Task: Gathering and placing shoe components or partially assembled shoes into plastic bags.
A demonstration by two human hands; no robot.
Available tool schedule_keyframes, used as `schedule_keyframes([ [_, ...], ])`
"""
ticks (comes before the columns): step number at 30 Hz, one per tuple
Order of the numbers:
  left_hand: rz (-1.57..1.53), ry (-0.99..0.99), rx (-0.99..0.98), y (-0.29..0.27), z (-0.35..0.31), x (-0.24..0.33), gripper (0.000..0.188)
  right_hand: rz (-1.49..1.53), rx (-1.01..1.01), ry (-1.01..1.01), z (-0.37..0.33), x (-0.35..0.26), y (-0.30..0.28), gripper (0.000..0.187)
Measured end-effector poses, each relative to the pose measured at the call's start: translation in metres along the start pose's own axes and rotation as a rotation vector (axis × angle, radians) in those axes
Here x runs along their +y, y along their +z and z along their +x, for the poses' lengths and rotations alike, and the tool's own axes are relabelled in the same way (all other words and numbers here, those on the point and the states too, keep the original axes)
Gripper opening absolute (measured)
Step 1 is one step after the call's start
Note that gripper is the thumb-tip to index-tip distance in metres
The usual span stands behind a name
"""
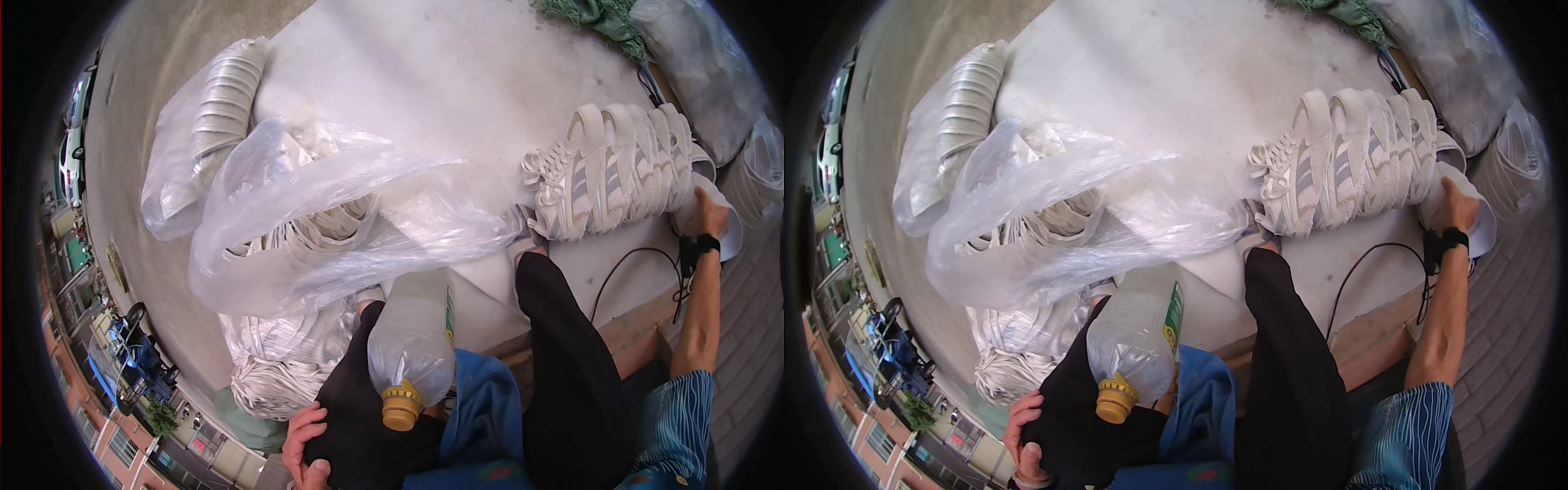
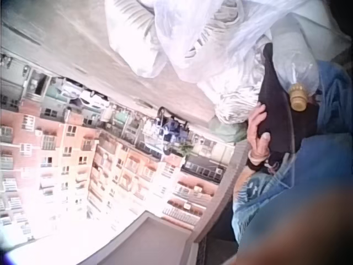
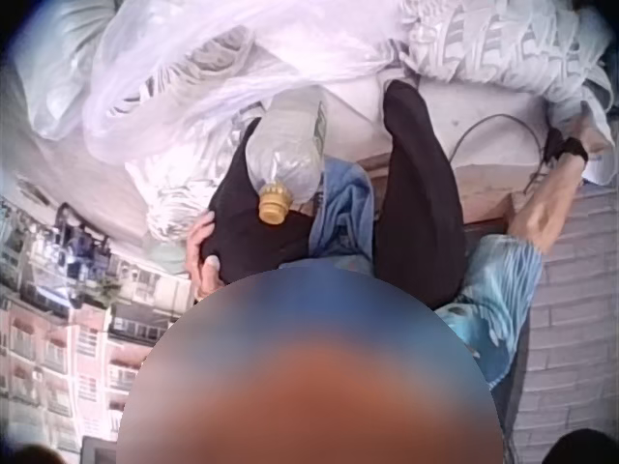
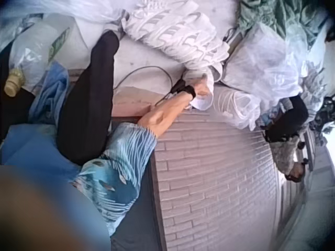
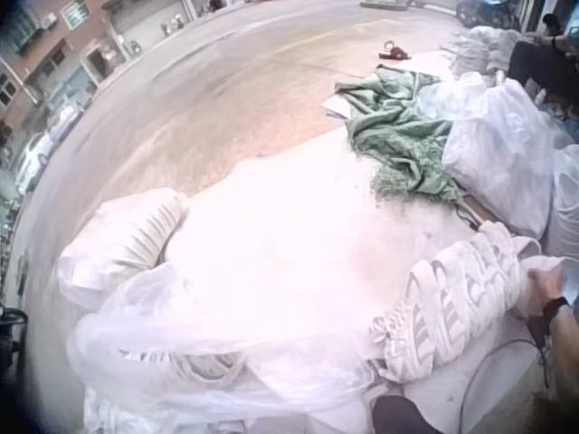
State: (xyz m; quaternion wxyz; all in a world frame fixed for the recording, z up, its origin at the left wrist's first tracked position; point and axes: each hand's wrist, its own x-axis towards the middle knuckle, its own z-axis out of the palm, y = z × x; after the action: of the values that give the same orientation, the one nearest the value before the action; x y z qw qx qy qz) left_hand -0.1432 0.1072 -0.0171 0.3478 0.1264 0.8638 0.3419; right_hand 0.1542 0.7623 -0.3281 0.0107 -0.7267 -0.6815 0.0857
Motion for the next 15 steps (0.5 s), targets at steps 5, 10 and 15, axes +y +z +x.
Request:
schedule_keyframes([
  [5, 0.040, 0.018, -0.049, -0.006, -0.006, -0.006, 0.051, -0.219, 0.132, -0.007, 0.051, 0.104, -0.071, 0.065],
  [10, -0.122, 0.087, 0.039, 0.009, -0.019, -0.010, 0.050, -0.074, 0.681, 0.005, 0.028, 0.033, 0.023, 0.062],
  [15, -0.015, 0.059, -0.081, -0.002, -0.007, -0.016, 0.049, 0.384, 0.230, 0.339, -0.023, -0.079, 0.001, 0.085],
])
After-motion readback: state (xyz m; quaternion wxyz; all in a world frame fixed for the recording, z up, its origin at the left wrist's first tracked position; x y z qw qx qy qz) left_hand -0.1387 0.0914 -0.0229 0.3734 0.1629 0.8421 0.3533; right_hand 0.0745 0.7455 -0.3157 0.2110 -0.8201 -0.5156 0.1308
